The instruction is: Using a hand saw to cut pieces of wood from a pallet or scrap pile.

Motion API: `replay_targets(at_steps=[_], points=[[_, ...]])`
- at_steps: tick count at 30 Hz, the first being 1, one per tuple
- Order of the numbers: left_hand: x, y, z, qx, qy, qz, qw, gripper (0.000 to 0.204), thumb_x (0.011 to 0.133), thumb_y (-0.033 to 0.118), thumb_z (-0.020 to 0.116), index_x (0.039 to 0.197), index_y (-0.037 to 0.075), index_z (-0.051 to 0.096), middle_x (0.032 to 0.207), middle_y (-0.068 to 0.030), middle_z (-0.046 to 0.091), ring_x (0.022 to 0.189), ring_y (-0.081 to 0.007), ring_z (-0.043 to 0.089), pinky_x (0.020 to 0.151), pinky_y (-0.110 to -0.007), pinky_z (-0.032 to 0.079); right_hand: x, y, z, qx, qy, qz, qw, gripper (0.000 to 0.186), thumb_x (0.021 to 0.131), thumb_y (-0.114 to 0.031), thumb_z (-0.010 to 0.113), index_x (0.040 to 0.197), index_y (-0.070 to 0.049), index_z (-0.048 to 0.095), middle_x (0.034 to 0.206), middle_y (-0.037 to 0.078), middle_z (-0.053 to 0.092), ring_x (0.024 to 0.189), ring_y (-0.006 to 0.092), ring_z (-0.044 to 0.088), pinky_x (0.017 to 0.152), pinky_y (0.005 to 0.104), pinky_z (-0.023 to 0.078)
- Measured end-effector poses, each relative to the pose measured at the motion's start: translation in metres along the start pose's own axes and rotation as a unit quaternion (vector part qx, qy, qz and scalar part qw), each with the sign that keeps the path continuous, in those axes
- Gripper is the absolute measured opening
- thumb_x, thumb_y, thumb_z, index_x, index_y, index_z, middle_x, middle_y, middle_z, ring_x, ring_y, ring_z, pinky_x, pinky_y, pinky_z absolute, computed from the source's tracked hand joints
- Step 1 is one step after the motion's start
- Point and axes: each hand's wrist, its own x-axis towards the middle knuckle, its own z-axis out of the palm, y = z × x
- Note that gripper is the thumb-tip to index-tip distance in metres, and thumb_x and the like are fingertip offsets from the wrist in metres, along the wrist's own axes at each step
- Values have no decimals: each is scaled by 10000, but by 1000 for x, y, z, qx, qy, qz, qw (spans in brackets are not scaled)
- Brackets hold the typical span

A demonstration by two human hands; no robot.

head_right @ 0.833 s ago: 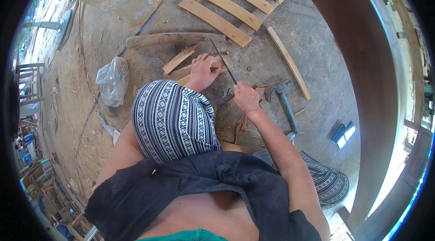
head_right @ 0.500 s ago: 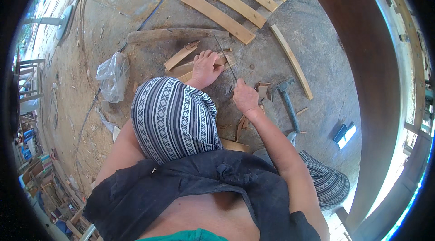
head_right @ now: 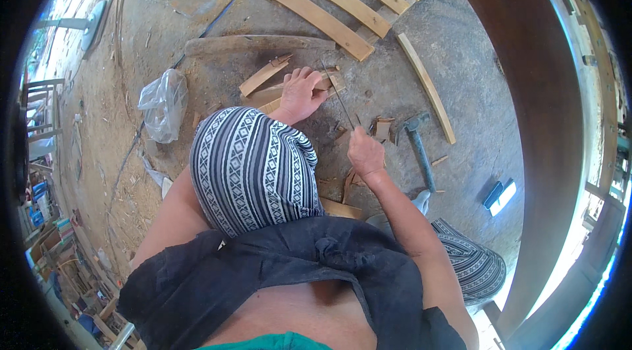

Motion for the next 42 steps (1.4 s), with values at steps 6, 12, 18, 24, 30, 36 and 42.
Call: replay_targets(at_steps=[6, 12, 18, 24, 30, 36, 42], points=[[1, 0, 0, 4, 5, 1, 1000, 289, 712, 245, 699, 924, 111, 553, 973, -81, 533, 999, -293, 486, 835, -418, 348, 12, -7, -4, -10, -69, 66, 995, 180, 921, -232, 478, 872, -58, 469, 639, 218, 595, 610, 426, 601, 560, 540, 459], [0, 0, 0, 9, -7, -5, 1000, 292, 720, 235, 689, 944, 106, 553, 979, -75, 533, 1006, -290, 484, 838, -417, 346, 2, -5, -9, 18, -5, 2, 1000, 214, 942, -249, 457, 871, -50, 488, 649, 220, 602, 623, 427, 605, 577, 535, 461], [1, 0, 1, 14, -13, 5, 1000, 301, 717, 231, 691, 961, 111, 561, 1006, -71, 540, 1012, -287, 486, 837, -422, 350, 46, -17, 0, -18, -47, 32, 998, 194, 937, -233, 457, 878, -53, 498, 659, 214, 613, 646, 419, 619, 582, 517, 481], [2, 0, 0, 9, -14, -5, 1000, 321, 716, 232, 688, 992, 120, 570, 1006, -68, 539, 1008, -285, 487, 840, -420, 353, 39, -21, -3, -20, -29, -6, 999, 127, 890, -177, 490, 886, -50, 499, 647, 205, 614, 625, 397, 631, 552, 515, 488], [1, -2, 2, 7, -26, 2, 1000, 310, 722, 232, 681, 987, 118, 567, 995, -66, 536, 998, -288, 487, 846, -422, 353, 26, -8, 2, -49, -55, 9, 997, 94, 865, -144, 499, 859, -51, 511, 638, 187, 616, 591, 382, 626, 539, 503, 489], [3, -2, 1, 12, -19, -12, 1000, 303, 718, 223, 686, 971, 112, 563, 974, -69, 543, 983, -293, 500, 827, -435, 365, 45, -17, 5, -53, -16, -58, 997, 80, 850, -126, 497, 837, -54, 530, 676, 193, 625, 630, 364, 639, 547, 494, 492], [2, -4, 3, 9, -18, 7, 1000, 297, 721, 226, 681, 965, 106, 562, 969, -77, 545, 974, -297, 502, 826, -429, 368, 25, -16, -7, -50, -112, 63, 990, 102, 862, -148, 486, 837, -66, 542, 744, 212, 635, 681, 380, 642, 575, 499, 503]])
